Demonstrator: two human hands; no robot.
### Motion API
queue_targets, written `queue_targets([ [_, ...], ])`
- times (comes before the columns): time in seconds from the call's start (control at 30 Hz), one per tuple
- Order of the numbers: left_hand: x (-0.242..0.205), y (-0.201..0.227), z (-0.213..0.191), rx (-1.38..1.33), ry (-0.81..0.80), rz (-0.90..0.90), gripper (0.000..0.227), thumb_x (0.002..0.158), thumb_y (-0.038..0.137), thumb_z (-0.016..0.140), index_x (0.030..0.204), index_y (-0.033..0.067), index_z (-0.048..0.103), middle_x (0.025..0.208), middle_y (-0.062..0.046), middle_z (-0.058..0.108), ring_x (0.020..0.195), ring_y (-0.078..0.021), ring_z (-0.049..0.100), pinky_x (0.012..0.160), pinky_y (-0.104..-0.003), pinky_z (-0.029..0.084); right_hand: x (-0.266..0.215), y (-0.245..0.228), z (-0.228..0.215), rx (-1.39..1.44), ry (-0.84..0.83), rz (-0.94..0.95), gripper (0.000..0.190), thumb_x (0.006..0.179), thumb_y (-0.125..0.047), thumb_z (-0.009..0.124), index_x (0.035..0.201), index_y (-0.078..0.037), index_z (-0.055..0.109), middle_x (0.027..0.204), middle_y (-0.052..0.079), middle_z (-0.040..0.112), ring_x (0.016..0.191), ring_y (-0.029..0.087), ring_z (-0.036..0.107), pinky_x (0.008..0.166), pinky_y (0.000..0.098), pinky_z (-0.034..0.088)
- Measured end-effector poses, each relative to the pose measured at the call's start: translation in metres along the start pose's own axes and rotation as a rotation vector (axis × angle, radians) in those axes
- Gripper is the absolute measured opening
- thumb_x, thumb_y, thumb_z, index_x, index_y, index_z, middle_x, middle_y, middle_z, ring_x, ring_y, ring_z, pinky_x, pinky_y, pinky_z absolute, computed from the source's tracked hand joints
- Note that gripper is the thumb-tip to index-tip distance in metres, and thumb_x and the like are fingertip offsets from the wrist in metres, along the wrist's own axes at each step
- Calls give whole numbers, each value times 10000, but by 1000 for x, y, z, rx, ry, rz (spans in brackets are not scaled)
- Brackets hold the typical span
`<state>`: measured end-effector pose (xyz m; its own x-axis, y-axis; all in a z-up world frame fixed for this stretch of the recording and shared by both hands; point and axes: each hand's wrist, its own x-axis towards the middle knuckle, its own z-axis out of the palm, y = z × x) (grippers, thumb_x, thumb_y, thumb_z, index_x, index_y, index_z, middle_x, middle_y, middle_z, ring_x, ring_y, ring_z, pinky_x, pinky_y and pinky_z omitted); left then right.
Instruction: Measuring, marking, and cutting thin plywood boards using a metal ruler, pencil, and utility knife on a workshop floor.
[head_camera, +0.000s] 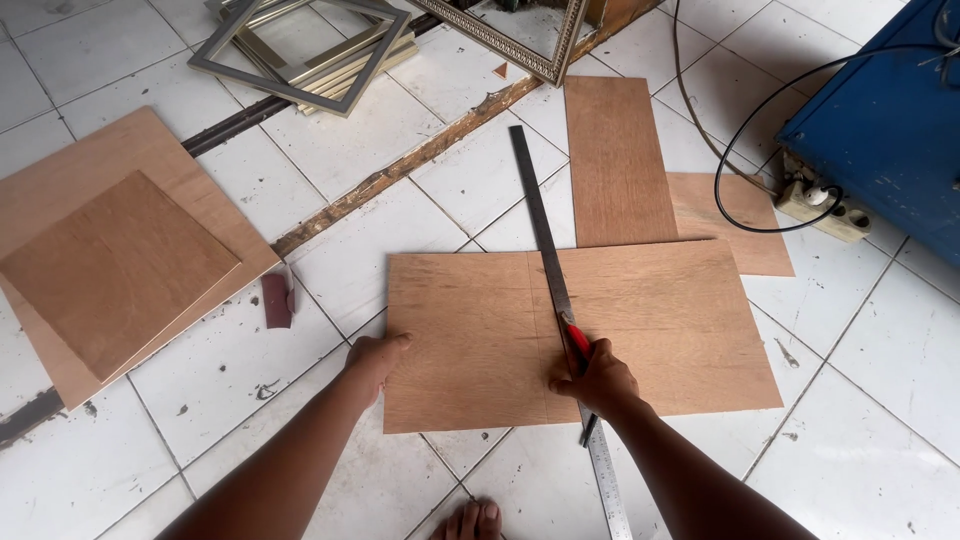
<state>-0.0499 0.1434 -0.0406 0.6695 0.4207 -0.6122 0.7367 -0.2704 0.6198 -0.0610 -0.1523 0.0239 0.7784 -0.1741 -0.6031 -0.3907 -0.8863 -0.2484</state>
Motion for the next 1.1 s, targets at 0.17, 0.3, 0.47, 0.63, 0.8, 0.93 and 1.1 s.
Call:
queue_targets([
  [0.17, -71, 67, -20, 58, -28, 154, 429, 720, 417, 559, 942, 59, 641, 886, -167, 636, 882, -312, 609, 663, -364, 490, 10, 4, 7, 36, 0, 3, 755, 620, -451, 758, 1148, -96, 352, 1168, 182, 553, 1085, 316, 557, 871, 385, 472],
  [0.3, -127, 114, -11, -82, -135, 221, 322, 750, 338, 547, 853, 36, 588, 780, -120, 569, 702, -221, 571, 519, -304, 488, 16, 5, 9, 49, 10, -1, 771, 611, -443, 776, 1143, -85, 349, 1170, 193, 549, 1081, 329, 555, 875, 401, 471],
  [0.47, -147, 138, -1, 158, -276, 414, 273, 732, 299, 519, 911, 111, 602, 855, -84, 614, 825, -245, 609, 585, -388, 533, 19, 8, 12, 55, 22, 12, 779, 599, -423, 795, 1139, -90, 343, 1157, 188, 559, 1073, 326, 560, 870, 397, 478],
  [0.63, -74, 91, -36, 236, -74, 293, 361, 714, 279, 498, 1030, 146, 612, 950, -97, 643, 967, -289, 586, 759, -405, 489, 18, 10, 12, 87, 39, 30, 798, 584, -442, 808, 1154, -98, 367, 1153, 155, 561, 1086, 300, 554, 867, 394, 476],
  [0.8, 11, 7, -69, 698, 70, 289, 423, 739, 224, 448, 1105, 105, 623, 1089, -137, 617, 1015, -313, 583, 802, -374, 507, -1, -12, -1, -84, 23, 32, 679, 616, -439, 782, 1148, -127, 498, 1127, 85, 570, 1087, 251, 556, 879, 382, 469],
  [0.93, -34, 22, -71, 322, 324, 193, 568, 774, 289, 478, 1307, 127, 367, 1245, -150, 419, 1155, -357, 397, 894, -468, 401, 6, -23, 2, -156, 40, 68, 620, 615, -382, 788, 1122, -120, 547, 1059, 102, 605, 1029, 272, 586, 830, 405, 473],
  [1.1, -86, 31, -13, 569, 260, 538, 452, 793, 195, 510, 1233, 153, 415, 1239, -90, 381, 1179, -306, 351, 885, -456, 407, 45, -1, 33, -13, 38, 43, 581, 614, -355, 790, 1096, -113, 574, 977, 111, 633, 975, 299, 612, 767, 411, 499],
])
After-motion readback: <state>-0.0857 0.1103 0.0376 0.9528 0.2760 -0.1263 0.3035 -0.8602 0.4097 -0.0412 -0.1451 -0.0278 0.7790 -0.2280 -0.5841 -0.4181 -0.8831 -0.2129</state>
